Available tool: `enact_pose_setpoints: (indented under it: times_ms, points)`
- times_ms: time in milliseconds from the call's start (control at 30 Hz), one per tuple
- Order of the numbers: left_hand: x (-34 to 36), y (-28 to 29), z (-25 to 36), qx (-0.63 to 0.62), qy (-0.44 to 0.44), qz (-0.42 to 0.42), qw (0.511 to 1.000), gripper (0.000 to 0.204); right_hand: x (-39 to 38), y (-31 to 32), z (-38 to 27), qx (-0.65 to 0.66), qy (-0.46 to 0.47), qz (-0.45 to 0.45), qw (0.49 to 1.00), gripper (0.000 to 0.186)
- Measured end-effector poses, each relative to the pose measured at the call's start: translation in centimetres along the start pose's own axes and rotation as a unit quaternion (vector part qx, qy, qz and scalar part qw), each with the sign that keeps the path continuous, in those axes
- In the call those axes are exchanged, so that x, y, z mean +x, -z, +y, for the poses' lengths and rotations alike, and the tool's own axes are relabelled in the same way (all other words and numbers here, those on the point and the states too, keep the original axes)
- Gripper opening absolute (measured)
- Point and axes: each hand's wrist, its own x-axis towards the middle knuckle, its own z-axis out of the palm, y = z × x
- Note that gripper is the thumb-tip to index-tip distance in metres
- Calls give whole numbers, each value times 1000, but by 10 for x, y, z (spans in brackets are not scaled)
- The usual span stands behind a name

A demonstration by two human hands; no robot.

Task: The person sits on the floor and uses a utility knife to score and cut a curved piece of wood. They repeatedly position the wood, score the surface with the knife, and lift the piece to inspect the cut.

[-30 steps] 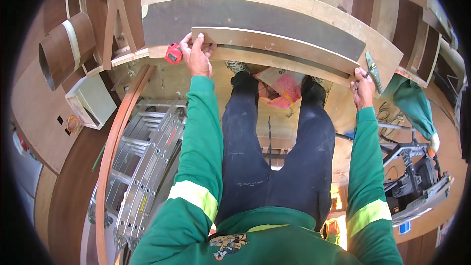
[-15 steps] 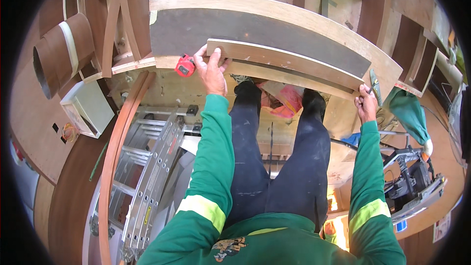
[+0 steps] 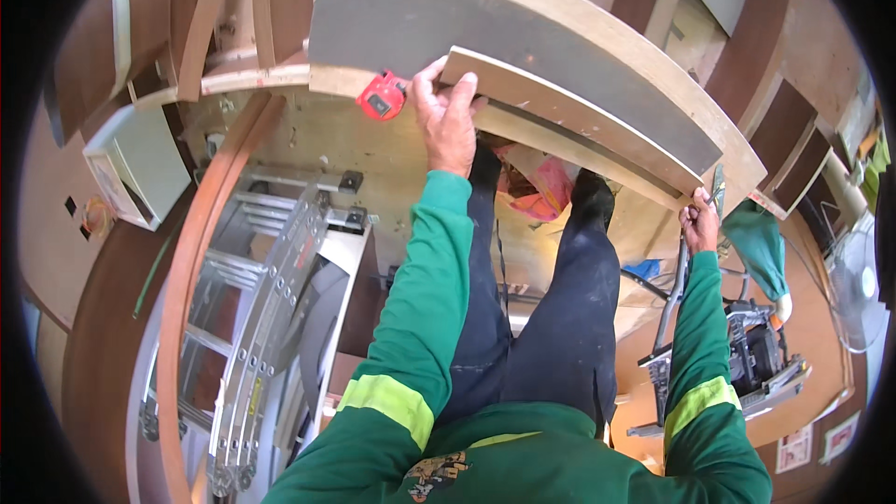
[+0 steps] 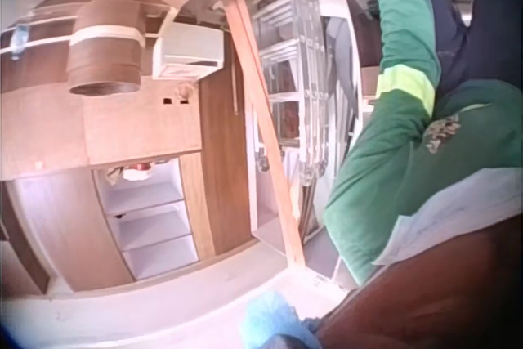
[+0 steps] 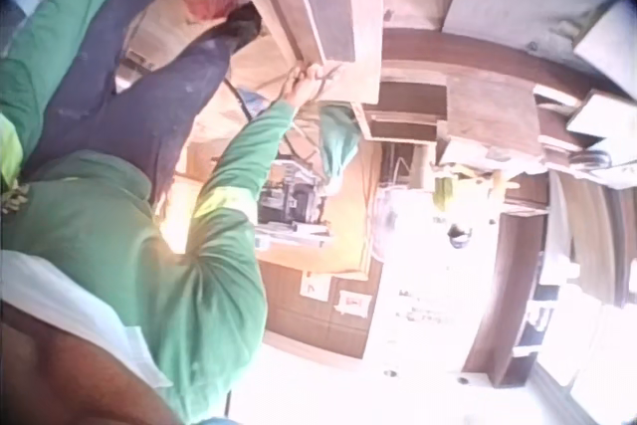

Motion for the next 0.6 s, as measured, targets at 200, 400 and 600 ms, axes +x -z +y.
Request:
enact_pose_setpoints:
  times_ms: [200, 400, 600]
  points:
    - [4, 4, -5, 53, -37, -10, 998, 49, 5, 6, -2, 1, -14, -46, 999, 10]
    - [5, 4, -6, 82, -48, -7, 996, 53, 3, 2, -6, -18, -16, -36, 999, 7]
    - [5, 4, -7, 91, -50, -7, 995, 57, 0, 0, -6, -17, -11, -30, 999, 6]
